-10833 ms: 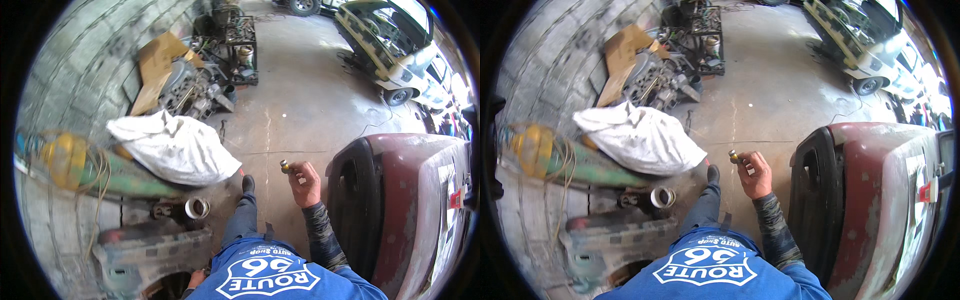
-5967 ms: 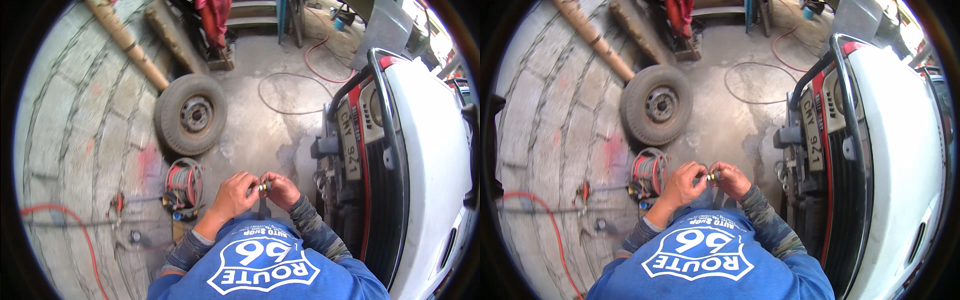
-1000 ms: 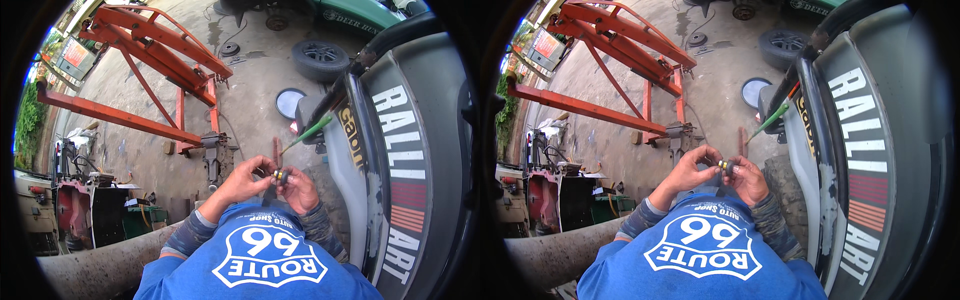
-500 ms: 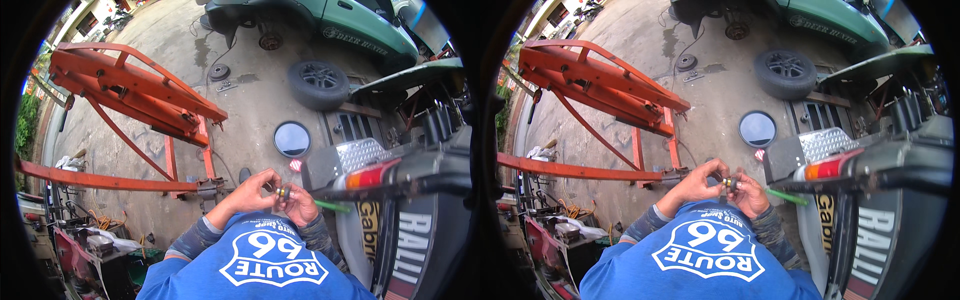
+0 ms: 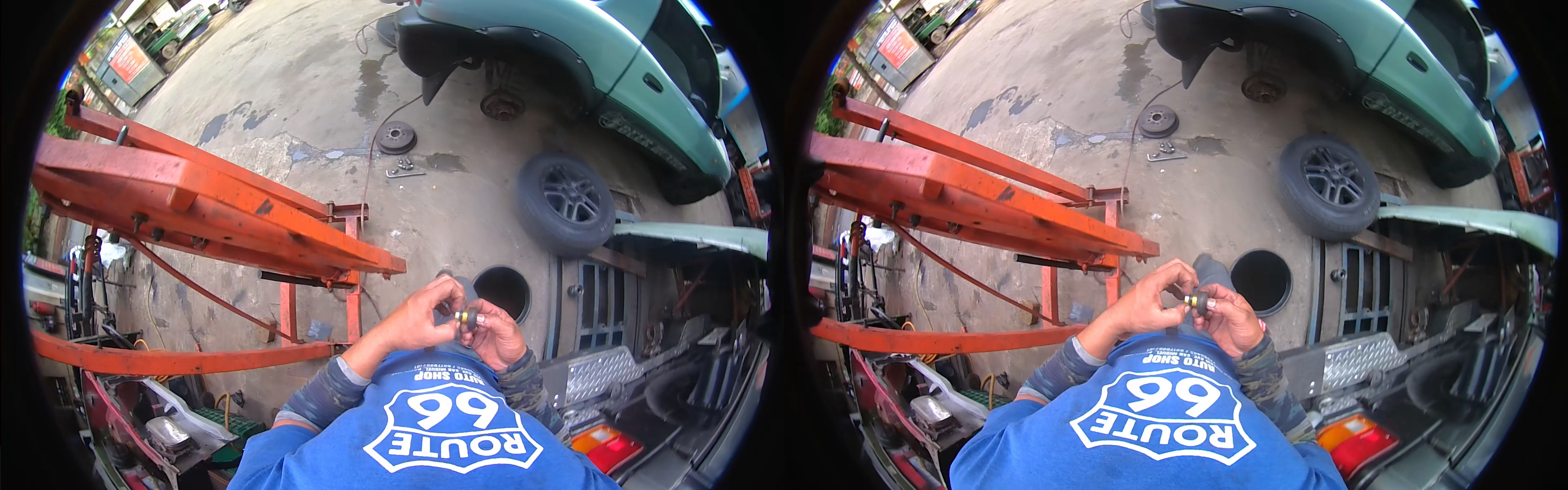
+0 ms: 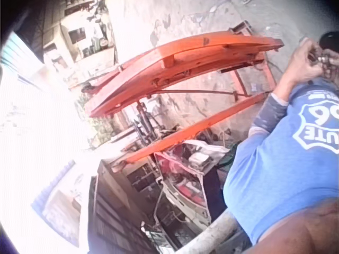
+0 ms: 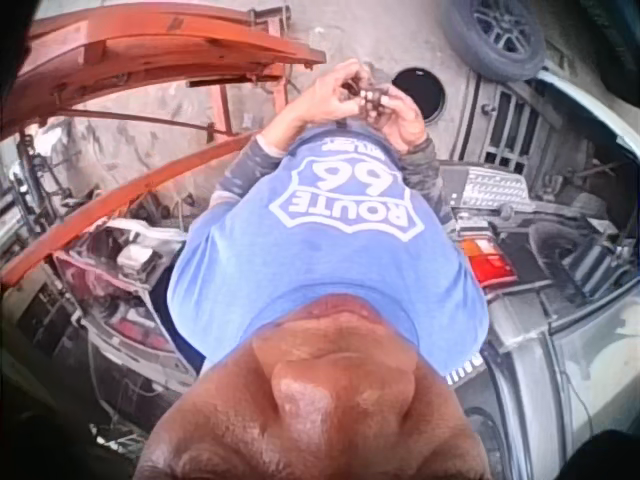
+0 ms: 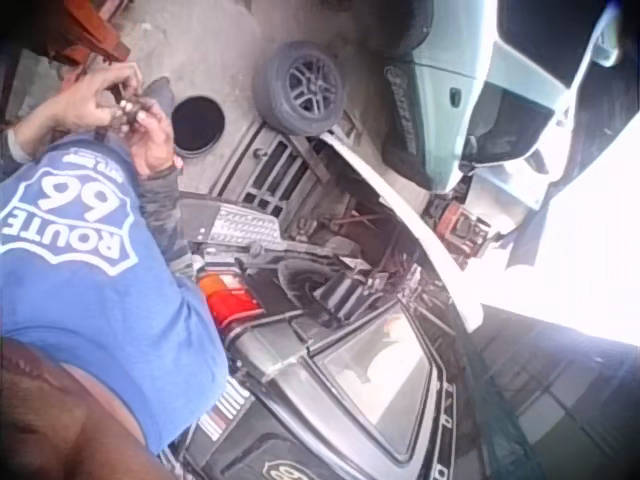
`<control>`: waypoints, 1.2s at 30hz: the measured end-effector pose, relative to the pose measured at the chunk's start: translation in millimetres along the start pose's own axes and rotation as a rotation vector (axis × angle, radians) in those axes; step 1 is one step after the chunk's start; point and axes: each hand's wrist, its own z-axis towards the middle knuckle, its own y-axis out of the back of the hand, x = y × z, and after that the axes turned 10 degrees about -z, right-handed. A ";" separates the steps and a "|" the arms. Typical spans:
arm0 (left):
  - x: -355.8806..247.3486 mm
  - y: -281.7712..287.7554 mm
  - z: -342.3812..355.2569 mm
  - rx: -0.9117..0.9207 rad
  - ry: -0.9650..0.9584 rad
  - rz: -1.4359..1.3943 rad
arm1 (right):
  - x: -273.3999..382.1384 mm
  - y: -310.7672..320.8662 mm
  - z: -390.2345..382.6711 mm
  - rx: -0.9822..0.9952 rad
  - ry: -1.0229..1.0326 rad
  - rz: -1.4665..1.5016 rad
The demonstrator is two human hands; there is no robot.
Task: The person walks through a garage, picks up a small car part, and sits on the floor to work on it. They use a tool to manipulate the part, possibly tightening or adjusting it.
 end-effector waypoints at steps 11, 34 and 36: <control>53.9 148.3 229.6 -0.562 -0.035 0.007 | 197.1 74.2 297.5 0.121 -0.353 -0.307; 73.4 550.5 371.4 -1.244 0.085 -0.212 | 344.8 17.9 793.1 0.373 -0.353 -0.144; 69.4 642.4 401.4 -1.206 0.169 -0.159 | 349.1 -6.0 859.6 0.343 -0.303 -0.119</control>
